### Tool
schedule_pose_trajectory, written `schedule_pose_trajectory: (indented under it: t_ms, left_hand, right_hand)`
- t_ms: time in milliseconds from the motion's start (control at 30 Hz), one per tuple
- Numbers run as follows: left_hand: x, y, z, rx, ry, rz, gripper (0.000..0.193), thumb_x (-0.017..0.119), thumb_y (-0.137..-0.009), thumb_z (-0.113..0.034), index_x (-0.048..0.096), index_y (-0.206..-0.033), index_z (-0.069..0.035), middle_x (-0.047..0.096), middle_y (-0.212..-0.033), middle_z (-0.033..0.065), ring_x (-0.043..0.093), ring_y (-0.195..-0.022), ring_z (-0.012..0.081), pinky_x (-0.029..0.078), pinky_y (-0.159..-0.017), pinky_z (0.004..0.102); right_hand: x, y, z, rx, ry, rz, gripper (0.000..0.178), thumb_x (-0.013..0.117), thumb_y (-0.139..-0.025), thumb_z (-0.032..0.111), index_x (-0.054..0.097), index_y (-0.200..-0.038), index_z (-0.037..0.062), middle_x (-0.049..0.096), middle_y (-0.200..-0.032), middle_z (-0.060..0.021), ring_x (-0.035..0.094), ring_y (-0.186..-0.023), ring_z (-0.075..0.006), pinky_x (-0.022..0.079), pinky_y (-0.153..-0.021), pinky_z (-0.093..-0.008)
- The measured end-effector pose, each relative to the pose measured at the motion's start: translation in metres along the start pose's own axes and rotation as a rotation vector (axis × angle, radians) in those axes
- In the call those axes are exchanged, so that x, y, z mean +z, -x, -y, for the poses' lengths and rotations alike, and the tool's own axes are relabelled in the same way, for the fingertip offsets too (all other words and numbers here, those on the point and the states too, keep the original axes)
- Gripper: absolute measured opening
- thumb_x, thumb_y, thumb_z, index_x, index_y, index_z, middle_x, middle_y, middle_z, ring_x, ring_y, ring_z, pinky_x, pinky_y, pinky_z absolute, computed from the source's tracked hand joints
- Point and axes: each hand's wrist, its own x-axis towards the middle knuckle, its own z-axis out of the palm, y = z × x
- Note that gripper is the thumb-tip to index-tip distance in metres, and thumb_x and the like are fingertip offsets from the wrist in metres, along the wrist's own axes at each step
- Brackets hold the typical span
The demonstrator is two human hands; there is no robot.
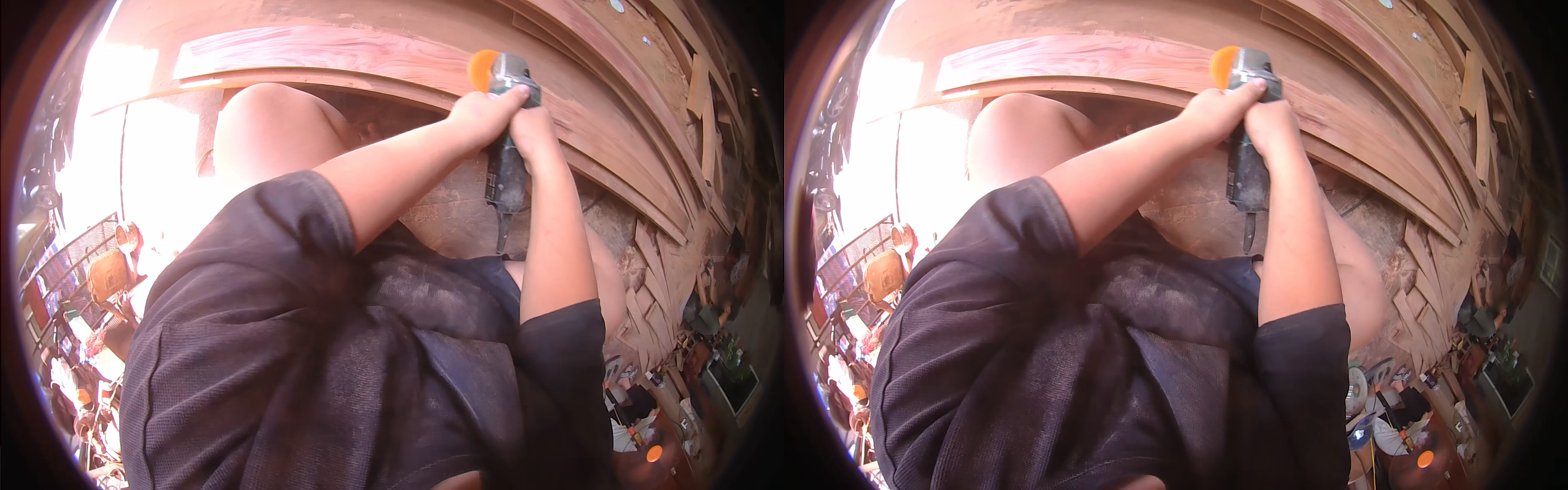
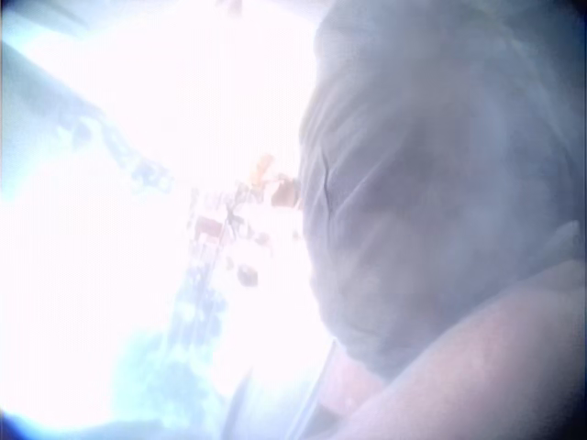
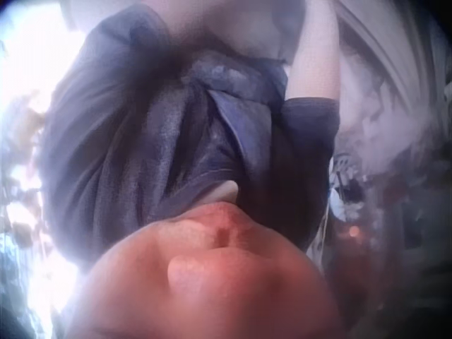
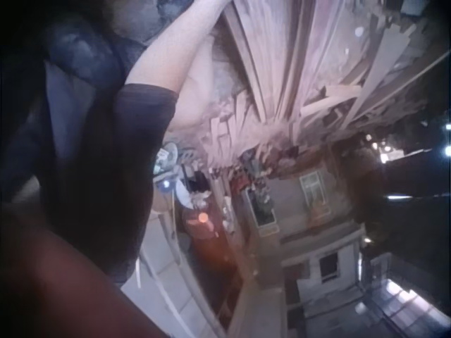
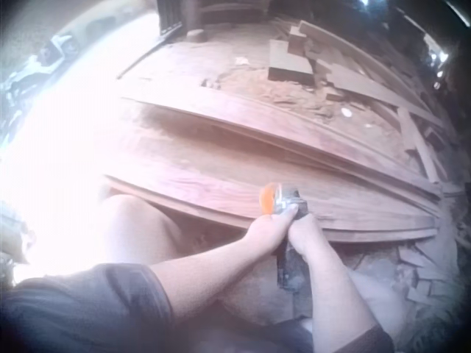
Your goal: The person uses an angle grinder with a sanding disc to smooth the surface of a curved wooden plank. They hold the plank steady with one hand while operating the tool with the other, moving along the length of the wood.
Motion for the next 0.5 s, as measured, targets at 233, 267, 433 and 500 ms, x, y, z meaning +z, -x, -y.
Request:
schedule_pose_trajectory:
  t_ms: [233,267,433,500]
  left_hand:
    - [-0.09,0.063,-0.007,0.082,0.352,-0.384,0.077,0.059,-0.102,-0.067,0.071,-0.126,0.005,0.073,-0.116,0.0139,0.066,-0.103,0.0204,0.051,-0.091,0.035]
    - [-0.09,0.063,-0.002,0.097,0.324,-0.4,0.078,0.059,-0.102,-0.067,0.071,-0.127,0.006,0.073,-0.116,0.015,0.066,-0.104,0.0211,0.051,-0.092,0.0354]
    - [-0.059,0.033,0.025,0.114,0.068,-0.308,0.086,0.055,-0.101,-0.071,0.073,-0.122,0.01,0.076,-0.115,0.0225,0.07,-0.111,0.0274,0.052,-0.1,0.0389]
    - [-0.024,0.028,0.016,0.082,-0.041,-0.158,0.087,0.055,-0.101,-0.072,0.073,-0.121,0.011,0.075,-0.114,0.0214,0.07,-0.108,0.0276,0.053,-0.098,0.0393]
  right_hand:
    - [0.081,0.015,0.111,-0.142,0.291,0.258,0.065,0.068,-0.092,0.047,0.072,-0.128,-0.0062,0.072,-0.129,-0.031,0.07,-0.125,-0.0399,0.055,-0.104,-0.046]
    - [0.087,0.016,0.114,-0.152,0.308,0.275,0.064,0.067,-0.092,0.047,0.072,-0.128,-0.0058,0.072,-0.129,-0.0311,0.07,-0.125,-0.0398,0.055,-0.104,-0.0461]
    - [0.048,0.013,0.067,-0.223,0.203,0.248,0.063,0.07,-0.092,0.049,0.072,-0.127,-0.0043,0.073,-0.126,-0.0305,0.071,-0.123,-0.04,0.054,-0.103,-0.0453]
    - [0.022,-0.004,0.016,-0.212,0.146,0.174,0.065,0.075,-0.09,0.051,0.073,-0.123,-0.0045,0.075,-0.121,-0.0303,0.073,-0.117,-0.04,0.054,-0.099,-0.0445]
